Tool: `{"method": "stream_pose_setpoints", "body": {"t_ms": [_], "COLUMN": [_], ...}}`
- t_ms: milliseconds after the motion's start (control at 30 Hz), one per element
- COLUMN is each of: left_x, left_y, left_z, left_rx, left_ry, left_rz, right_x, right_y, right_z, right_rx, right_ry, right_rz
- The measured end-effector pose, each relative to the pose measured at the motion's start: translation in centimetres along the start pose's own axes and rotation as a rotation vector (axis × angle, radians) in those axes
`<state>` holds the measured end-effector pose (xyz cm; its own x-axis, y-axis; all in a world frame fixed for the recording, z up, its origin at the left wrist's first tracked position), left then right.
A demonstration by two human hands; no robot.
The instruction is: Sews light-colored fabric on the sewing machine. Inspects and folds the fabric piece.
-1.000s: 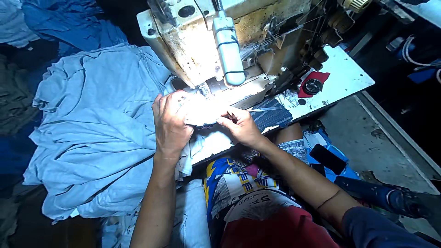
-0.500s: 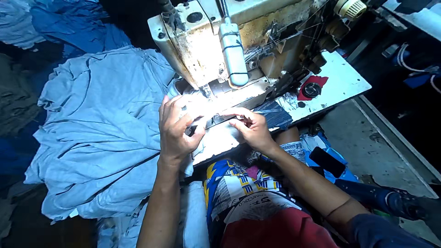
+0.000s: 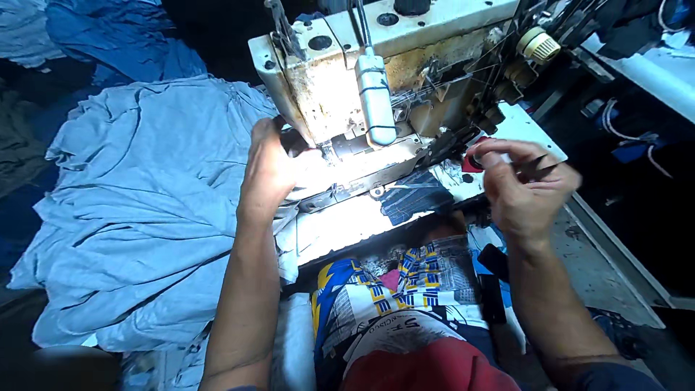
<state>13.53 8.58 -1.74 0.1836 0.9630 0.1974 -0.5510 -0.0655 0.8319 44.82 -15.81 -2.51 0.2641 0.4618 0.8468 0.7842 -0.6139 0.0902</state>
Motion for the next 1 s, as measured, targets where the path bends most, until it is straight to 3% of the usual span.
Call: {"method": "stream_pose_setpoints", "body": {"t_ms": [67, 200, 267, 400, 500, 600, 767, 900, 1000], "left_x": [0.3, -0.5, -1.1, -1.4, -1.1, -1.1, -1.3, -1.3, -1.3], "left_y": [-1.4, -2.6, -3.1, -4.7, -4.5, -4.4, -4.8, -4.7, -4.6], "left_z": [0.0, 0.8, 1.2, 0.9, 0.3, 0.2, 0.5, 0.6, 0.8], "left_rx": [0.167, 0.263, 0.254, 0.306, 0.259, 0.247, 0.309, 0.323, 0.326], "left_ry": [0.037, 0.067, 0.043, -0.03, 0.0, 0.015, 0.034, 0.051, 0.061], "left_rz": [-0.06, 0.0, 0.043, 0.194, 0.197, 0.205, 0.213, 0.232, 0.219], "right_x": [2.0, 8.0, 10.5, 14.6, 16.2, 16.8, 18.0, 19.3, 19.5], "right_y": [2.8, 7.3, 8.8, 8.3, 6.9, 6.9, 6.7, 5.5, 5.2], "right_z": [0.6, 2.8, 5.2, 11.6, 15.0, 15.5, 14.4, 14.8, 15.0], "right_rx": [-0.091, -0.275, -0.295, -0.088, 0.12, 0.091, -0.249, -0.25, -0.185], "right_ry": [0.051, 0.208, 0.156, -0.186, -0.336, -0.391, -0.481, -0.465, -0.401], "right_rz": [0.057, 0.254, 0.298, 0.161, -0.019, -0.069, -0.084, -0.2, -0.19]}}
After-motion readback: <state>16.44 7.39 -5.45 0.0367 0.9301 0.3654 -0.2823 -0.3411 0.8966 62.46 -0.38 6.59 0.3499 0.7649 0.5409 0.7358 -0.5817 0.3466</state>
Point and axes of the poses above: each hand's wrist, its own x-axis towards the middle knuckle, its own y-axis out of the back of the hand, z = x × y, the point moved 7 cm from there along x, towards the middle knuckle, and after that the axes turned 15 degrees about y, right-handed, at the moved point
